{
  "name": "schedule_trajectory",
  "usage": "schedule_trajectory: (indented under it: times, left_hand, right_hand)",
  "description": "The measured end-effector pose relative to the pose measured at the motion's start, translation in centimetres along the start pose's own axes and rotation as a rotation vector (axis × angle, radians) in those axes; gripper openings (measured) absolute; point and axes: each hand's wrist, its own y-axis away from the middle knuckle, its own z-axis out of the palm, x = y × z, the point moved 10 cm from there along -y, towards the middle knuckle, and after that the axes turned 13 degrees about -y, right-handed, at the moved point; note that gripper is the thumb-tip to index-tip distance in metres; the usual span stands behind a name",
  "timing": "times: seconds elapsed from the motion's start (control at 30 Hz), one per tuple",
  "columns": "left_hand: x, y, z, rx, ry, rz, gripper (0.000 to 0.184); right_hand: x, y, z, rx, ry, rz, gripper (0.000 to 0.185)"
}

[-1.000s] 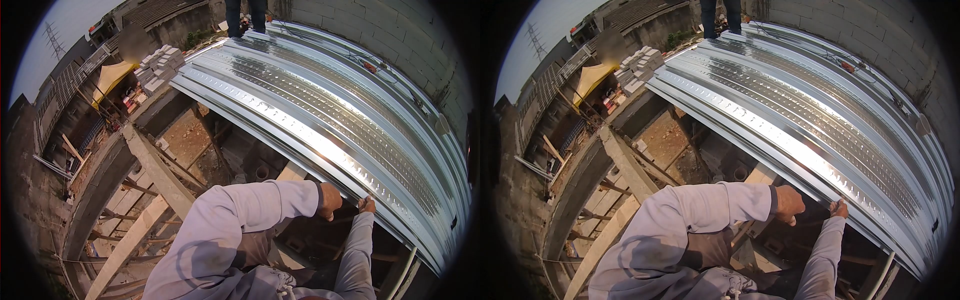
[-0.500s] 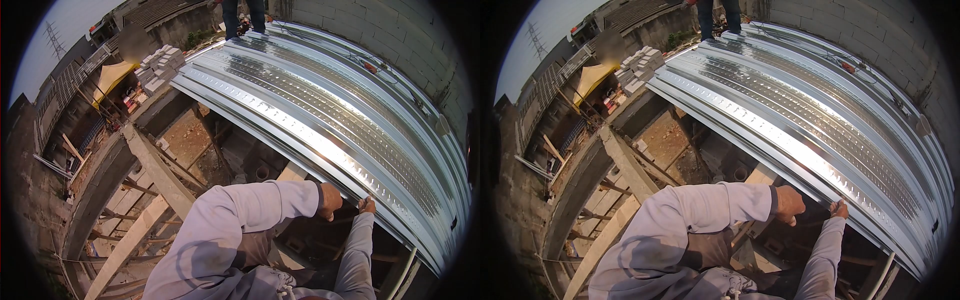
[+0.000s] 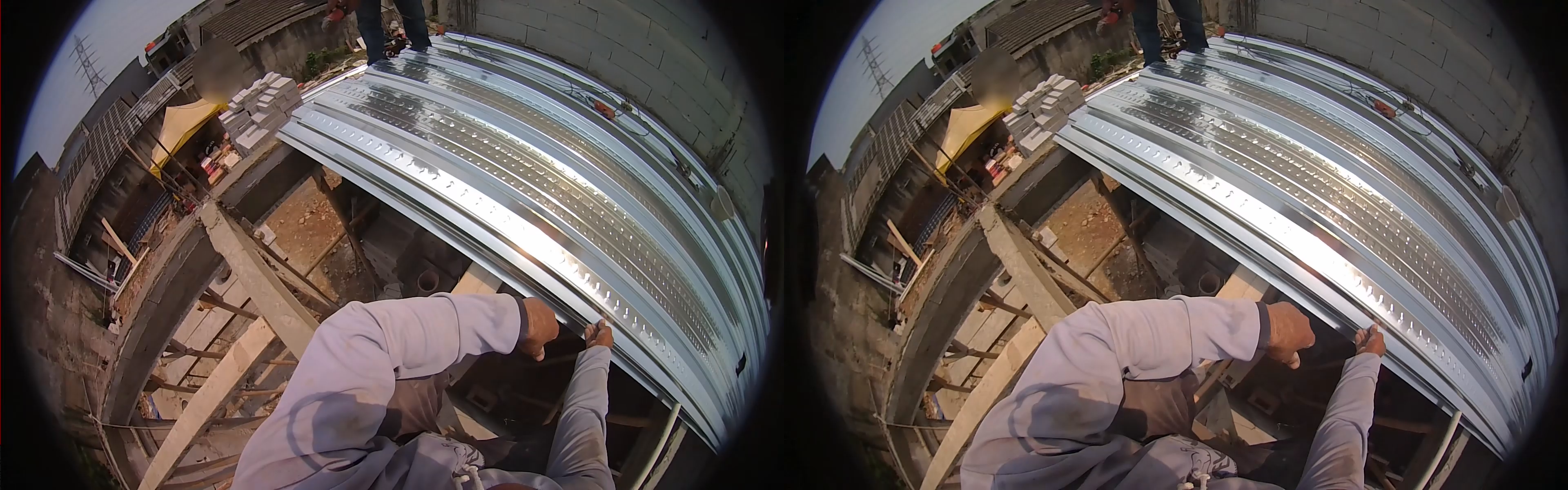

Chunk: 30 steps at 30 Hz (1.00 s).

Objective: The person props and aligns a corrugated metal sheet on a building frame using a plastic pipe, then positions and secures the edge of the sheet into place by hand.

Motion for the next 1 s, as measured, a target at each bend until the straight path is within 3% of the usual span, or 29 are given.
schedule_trajectory:
  times: [1.0]
  left_hand:
    - [-0.13,-0.27,0.21,-0.009,0.013,-0.009,0.034]
  right_hand:
    - [0.05,-0.52,0.13,-0.072,0.010,-0.011,0.017]
